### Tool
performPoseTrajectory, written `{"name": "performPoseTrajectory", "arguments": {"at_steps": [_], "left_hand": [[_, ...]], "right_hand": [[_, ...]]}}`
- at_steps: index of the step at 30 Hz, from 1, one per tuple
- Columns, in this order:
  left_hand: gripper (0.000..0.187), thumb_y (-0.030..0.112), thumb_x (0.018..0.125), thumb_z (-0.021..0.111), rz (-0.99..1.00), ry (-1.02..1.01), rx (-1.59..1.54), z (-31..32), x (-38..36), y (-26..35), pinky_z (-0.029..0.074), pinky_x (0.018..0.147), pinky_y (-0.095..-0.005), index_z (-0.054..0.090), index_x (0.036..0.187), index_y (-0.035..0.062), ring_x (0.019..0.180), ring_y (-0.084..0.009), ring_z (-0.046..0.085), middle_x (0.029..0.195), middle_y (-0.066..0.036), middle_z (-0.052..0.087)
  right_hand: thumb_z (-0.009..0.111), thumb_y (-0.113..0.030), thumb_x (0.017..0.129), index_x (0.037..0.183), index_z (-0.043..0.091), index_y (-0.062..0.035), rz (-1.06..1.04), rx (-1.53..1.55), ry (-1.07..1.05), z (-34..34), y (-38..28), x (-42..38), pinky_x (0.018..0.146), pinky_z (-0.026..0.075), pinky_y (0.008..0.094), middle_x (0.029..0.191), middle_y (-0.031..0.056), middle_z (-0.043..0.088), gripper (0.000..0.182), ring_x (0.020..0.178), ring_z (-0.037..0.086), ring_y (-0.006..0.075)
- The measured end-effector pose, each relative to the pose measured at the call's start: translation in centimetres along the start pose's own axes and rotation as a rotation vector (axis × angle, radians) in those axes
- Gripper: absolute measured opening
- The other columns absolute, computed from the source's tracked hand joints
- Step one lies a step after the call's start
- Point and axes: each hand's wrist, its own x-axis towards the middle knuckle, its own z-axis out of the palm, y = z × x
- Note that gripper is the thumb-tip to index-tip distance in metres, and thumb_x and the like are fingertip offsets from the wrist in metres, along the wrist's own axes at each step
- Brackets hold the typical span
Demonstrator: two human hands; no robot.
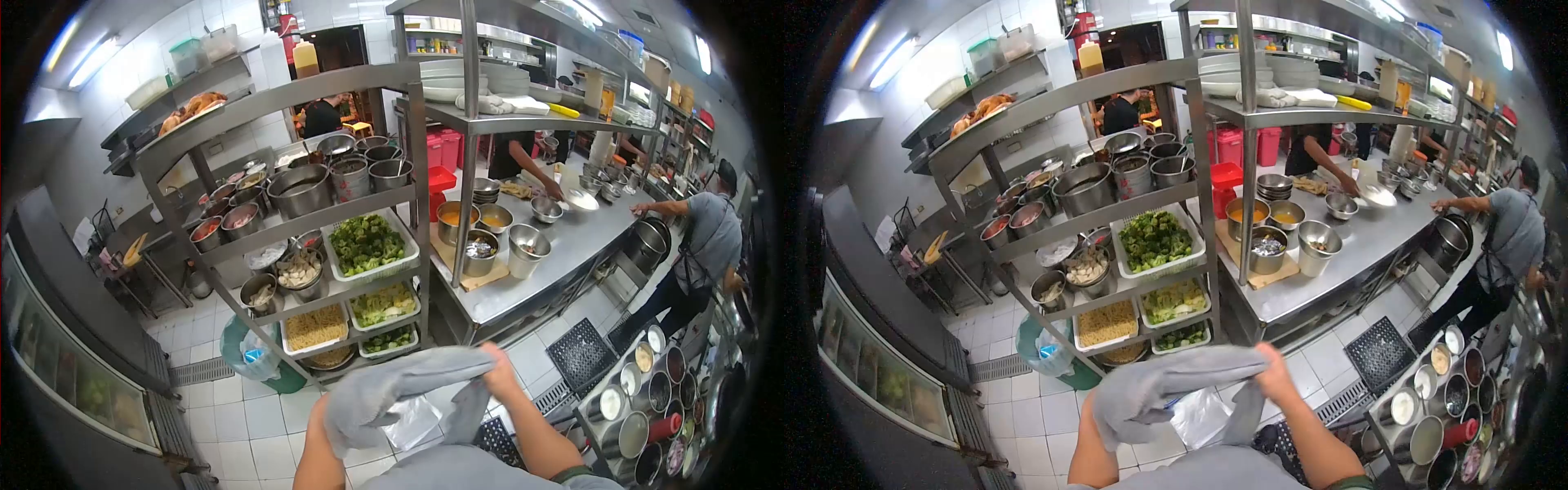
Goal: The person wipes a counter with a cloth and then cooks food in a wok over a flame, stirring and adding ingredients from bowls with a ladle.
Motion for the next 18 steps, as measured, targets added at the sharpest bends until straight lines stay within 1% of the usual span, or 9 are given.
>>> {"name": "performPoseTrajectory", "arguments": {"at_steps": [3,5,6,9,10,12,14,17,18], "left_hand": [[0.037,0.019,0.089,0.073,-0.097,0.246,0.265,-0.7,2.2,-2.3,0.053,0.089,-0.0303,0.067,0.121,0.0011,0.101,-0.0191,0.068,0.114,-0.012,0.072],[0.042,0.023,0.091,0.073,-0.036,0.545,0.532,-0.3,3.4,-4.9,0.053,0.088,-0.031,0.065,0.125,-0.0004,0.099,-0.0221,0.07,0.115,-0.012,0.072],[0.052,0.012,0.088,0.075,-0.057,0.512,0.272,-0.2,4.6,-5.4,0.049,0.101,-0.0336,0.058,0.136,0.0035,0.119,-0.0242,0.063,0.132,-0.015,0.064],[0.076,0.013,0.084,0.081,0.249,0.327,0.163,7.6,8.7,-0.3,0.042,0.108,-0.0356,0.042,0.148,0.0041,0.13,-0.0232,0.053,0.146,-0.016,0.052],[0.093,0.013,0.078,0.087,0.284,0.198,0.267,9.4,10.9,0.4,0.038,0.111,-0.0362,0.032,0.153,0.0047,0.133,-0.0201,0.047,0.15,-0.013,0.046],[0.087,0.023,0.074,0.091,0.208,0.092,0.454,13.0,15.0,-0.6,0.042,0.107,-0.0376,0.045,0.144,0.0031,0.126,-0.0218,0.054,0.136,-0.013,0.057],[0.085,0.025,0.072,0.092,0.205,0.103,0.247,14.9,18.0,-1.9,0.043,0.106,-0.0368,0.049,0.141,0.0023,0.124,-0.0214,0.054,0.132,-0.012,0.06],[0.077,0.026,0.073,0.091,0.174,0.127,0.203,16.4,20.8,-1.9,0.044,0.103,-0.0354,0.054,0.136,0.0011,0.119,-0.0209,0.056,0.126,-0.01,0.063],[0.074,0.026,0.074,0.09,0.151,0.134,0.218,17.4,21.3,-2.2,0.044,0.102,-0.0349,0.055,0.134,0.0007,0.117,-0.0207,0.057,0.124,-0.01,0.063]], "right_hand": [[0.063,-0.01,0.088,0.097,0.054,-0.0084,0.001,0.385,0.21,-4.1,-4.2,1.9,0.076,0.049,0.0278,0.087,-0.0022,0.06,0.013,0.083,0.057,0.0086],[0.062,-0.005,0.084,0.107,0.055,-0.0077,-0.061,0.247,0.175,-6.1,-4.5,3.1,0.082,0.05,0.0282,0.096,0.0006,0.061,0.024,0.092,0.059,0.0108],[0.063,-0.003,0.083,0.109,0.056,-0.0077,-0.096,0.145,0.153,-6.7,-4.6,3.6,0.085,0.049,0.0284,0.099,0.0011,0.062,0.027,0.095,0.059,0.0113],[0.063,0.0,0.074,0.115,0.059,-0.0057,-0.142,-0.044,-0.038,-6.0,-6.9,3.9,0.101,0.044,0.0327,0.109,0.0061,0.061,0.042,0.111,0.056,0.0174],[0.062,-0.001,0.076,0.116,0.06,-0.0058,-0.111,0.044,-0.139,-5.1,-5.8,4.3,0.1,0.044,0.0328,0.108,0.0054,0.062,0.04,0.109,0.057,0.0181],[0.062,-0.003,0.081,0.116,0.06,-0.0066,-0.045,0.17,-0.22,-3.7,-4.1,4.6,0.098,0.045,0.0315,0.107,0.0032,0.062,0.036,0.107,0.058,0.0162],[0.062,-0.004,0.085,0.116,0.059,-0.0081,0.028,0.236,-0.18,-3.5,-3.7,5.6,0.094,0.046,0.0286,0.106,0.0003,0.062,0.032,0.105,0.058,0.0113],[0.059,-0.012,0.092,0.115,0.058,-0.0083,0.152,0.877,-0.241,-7.6,-6.0,9.0,0.091,0.047,0.0272,0.107,0.0002,0.062,0.023,0.102,0.058,0.0106],[0.056,-0.017,0.096,0.114,0.058,-0.0085,0.146,0.899,-0.244,-8.5,-6.1,9.5,0.087,0.047,0.0257,0.107,0.0009,0.061,0.02,0.1,0.058,0.0098]]}}
